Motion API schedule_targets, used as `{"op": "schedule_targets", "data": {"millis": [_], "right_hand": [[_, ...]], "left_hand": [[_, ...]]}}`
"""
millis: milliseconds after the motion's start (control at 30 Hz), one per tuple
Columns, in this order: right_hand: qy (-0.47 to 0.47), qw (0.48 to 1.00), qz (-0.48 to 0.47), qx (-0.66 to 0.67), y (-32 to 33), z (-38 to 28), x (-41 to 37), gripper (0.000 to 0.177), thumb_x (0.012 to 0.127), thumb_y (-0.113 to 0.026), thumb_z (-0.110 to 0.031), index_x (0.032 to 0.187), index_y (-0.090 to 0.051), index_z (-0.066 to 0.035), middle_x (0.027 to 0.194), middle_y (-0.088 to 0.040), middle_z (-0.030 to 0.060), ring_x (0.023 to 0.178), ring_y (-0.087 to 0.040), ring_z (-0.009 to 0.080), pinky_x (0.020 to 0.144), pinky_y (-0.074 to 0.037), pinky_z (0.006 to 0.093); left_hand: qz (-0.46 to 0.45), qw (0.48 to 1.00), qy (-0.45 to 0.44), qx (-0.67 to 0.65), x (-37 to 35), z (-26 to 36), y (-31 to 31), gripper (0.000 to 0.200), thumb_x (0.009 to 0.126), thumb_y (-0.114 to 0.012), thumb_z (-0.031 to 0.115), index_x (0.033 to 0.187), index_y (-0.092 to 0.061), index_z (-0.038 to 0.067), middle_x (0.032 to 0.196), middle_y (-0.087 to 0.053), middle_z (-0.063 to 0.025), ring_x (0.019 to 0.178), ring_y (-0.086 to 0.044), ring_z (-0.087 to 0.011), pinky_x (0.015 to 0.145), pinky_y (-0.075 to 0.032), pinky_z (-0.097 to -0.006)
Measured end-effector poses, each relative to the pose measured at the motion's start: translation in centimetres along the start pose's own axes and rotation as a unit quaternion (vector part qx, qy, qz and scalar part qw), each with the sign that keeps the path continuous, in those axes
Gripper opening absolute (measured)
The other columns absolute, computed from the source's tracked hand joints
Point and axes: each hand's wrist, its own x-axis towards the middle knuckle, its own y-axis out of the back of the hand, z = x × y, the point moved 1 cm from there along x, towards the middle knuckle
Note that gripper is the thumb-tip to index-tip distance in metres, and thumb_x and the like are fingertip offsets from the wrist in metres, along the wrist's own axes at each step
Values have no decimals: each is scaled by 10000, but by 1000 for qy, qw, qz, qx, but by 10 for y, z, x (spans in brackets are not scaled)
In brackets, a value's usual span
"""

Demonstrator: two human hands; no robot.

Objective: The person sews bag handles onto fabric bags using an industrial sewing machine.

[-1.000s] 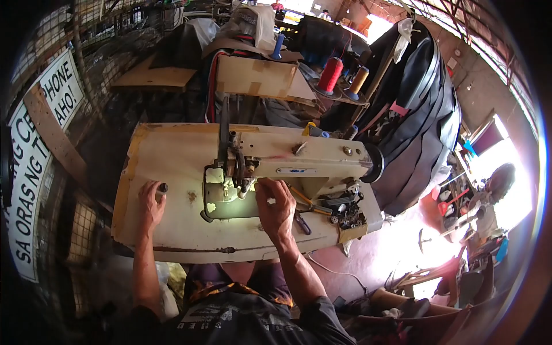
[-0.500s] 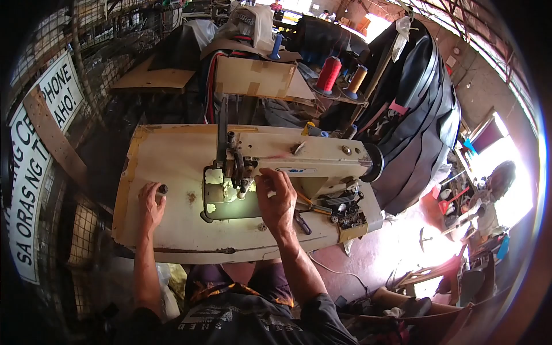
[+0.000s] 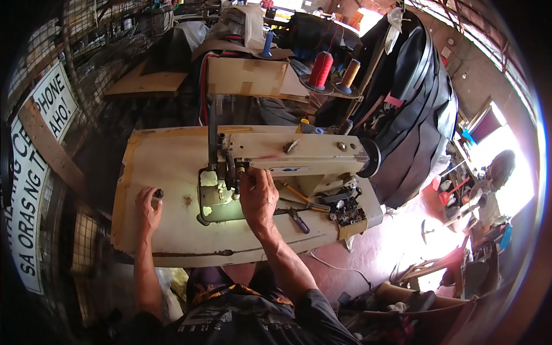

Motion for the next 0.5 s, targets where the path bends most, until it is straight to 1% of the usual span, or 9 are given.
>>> {"op": "schedule_targets", "data": {"millis": [67,167,200,300,333,367,433,467,500], "right_hand": [[8,1000,-17,-16,1,-2,0,146,886,-695,-99,985,-600,-48,859,-635,123,730,-649,292,674,-525,400],[-18,998,-37,41,3,8,-2,135,918,-675,-121,978,-580,-46,869,-633,130,735,-646,299,671,-520,407],[-41,995,-61,73,8,5,-3,128,956,-635,-124,987,-550,-33,870,-622,142,748,-636,308,689,-514,411],[-24,994,-72,80,12,11,-11,112,983,-593,-102,1009,-525,-16,881,-620,159,783,-636,311,712,-504,414],[12,994,-71,86,10,14,-14,107,998,-556,-79,1035,-492,-1,877,-612,174,797,-627,317,723,-495,415],[2,992,-77,96,12,14,-16,103,1003,-548,-77,1037,-486,-2,878,-609,176,789,-621,319,720,-492,413],[-16,989,-89,115,15,10,-17,96,1012,-532,-73,1042,-473,-3,880,-604,179,773,-611,322,713,-486,408],[-34,986,-104,126,16,10,-17,92,1016,-526,-72,1043,-468,-6,868,-603,169,762,-606,302,709,-485,395],[-53,982,-119,136,17,10,-15,88,1020,-520,-72,1044,-463,-9,856,-602,159,751,-601,282,705,-484,381]], "left_hand": [[-6,1000,2,2,0,2,2,448,812,-715,15,1237,-574,30,1282,-575,-157,1251,-514,-349,1076,-383,-472],[-20,1000,11,6,1,8,9,438,829,-706,26,1246,-572,32,1286,-573,-157,1256,-510,-347,1074,-385,-470],[-14,1000,6,6,0,7,8,437,833,-704,28,1249,-571,33,1290,-572,-156,1259,-508,-346,1077,-384,-470],[-6,1000,-1,11,-2,4,4,444,842,-703,40,1264,-566,34,1298,-566,-159,1267,-502,-348,1082,-382,-469],[-7,1000,1,15,-3,3,3,452,842,-706,46,1271,-563,34,1300,-563,-166,1269,-500,-354,1084,-382,-469],[-8,1000,3,19,-3,2,2,460,843,-708,52,1278,-560,34,1302,-560,-172,1271,-497,-359,1085,-382,-468],[21,1000,6,16,-3,0,-4,464,851,-692,61,1293,-553,30,1305,-555,-185,1273,-494,-372,1086,-384,-463],[36,999,8,14,-3,0,-5,466,856,-684,66,1300,-549,28,1307,-553,-192,1273,-492,-378,1086,-385,-461],[76,996,-12,42,2,13,5,460,859,-672,68,1300,-550,23,1303,-555,-195,1276,-491,-379,1083,-388,-459]]}}
